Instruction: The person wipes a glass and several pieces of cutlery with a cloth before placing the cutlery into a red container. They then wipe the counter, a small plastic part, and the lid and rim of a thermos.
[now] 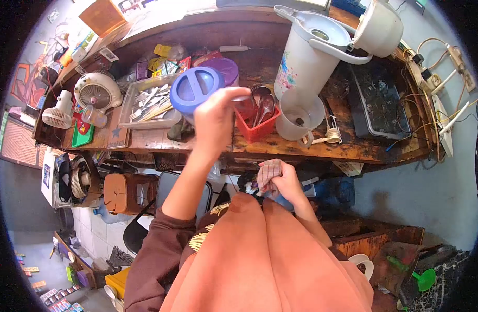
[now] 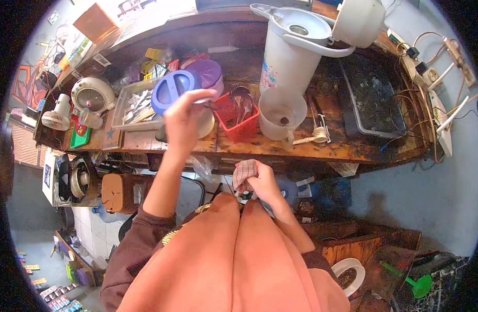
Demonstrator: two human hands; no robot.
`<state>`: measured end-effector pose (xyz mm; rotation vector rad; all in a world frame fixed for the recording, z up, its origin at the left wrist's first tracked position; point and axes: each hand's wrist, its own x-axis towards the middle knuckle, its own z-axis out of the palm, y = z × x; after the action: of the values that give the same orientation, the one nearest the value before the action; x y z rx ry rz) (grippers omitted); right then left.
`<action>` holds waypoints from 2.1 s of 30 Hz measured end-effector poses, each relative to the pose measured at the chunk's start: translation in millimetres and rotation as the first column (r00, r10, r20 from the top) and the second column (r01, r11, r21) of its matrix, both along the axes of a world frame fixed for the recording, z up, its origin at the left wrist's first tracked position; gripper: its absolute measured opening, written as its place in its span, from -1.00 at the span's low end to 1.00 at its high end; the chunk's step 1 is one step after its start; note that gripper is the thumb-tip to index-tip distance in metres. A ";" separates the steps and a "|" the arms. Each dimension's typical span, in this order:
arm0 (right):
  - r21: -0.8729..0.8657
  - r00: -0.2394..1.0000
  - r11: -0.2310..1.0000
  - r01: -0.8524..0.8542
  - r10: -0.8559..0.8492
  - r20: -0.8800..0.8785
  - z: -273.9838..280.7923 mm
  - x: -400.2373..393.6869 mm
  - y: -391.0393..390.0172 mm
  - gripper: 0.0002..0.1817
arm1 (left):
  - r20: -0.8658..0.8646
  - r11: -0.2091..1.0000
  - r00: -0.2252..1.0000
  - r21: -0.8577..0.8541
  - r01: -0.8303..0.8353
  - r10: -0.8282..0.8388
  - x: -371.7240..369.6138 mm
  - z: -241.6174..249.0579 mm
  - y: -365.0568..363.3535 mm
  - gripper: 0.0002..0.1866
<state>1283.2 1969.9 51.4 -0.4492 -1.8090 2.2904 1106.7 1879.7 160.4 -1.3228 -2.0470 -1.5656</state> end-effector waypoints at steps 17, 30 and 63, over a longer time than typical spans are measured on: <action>0.105 0.995 0.989 0.100 -0.100 -0.006 -19.0 -5.6 1.3 -0.76 | 0.525 0.989 0.847 0.062 -0.137 0.085 10.7 -160.3 63.7 -0.19; 0.033 0.987 0.993 0.114 -0.116 0.108 -22.6 5.1 0.1 -0.73 | 0.416 0.985 0.893 -0.109 -0.136 0.170 -52.8 -164.2 104.5 -0.26; 0.515 0.788 0.639 -0.571 0.602 0.126 -3.6 -83.8 -203.9 -0.81 | 0.234 0.636 0.592 -0.332 -0.697 0.771 128.3 -140.5 -330.5 -0.78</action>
<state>1199.4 1766.1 47.8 0.3662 -2.7324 1.9097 1235.1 1549.2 19.9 -0.0779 -2.5364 -1.2420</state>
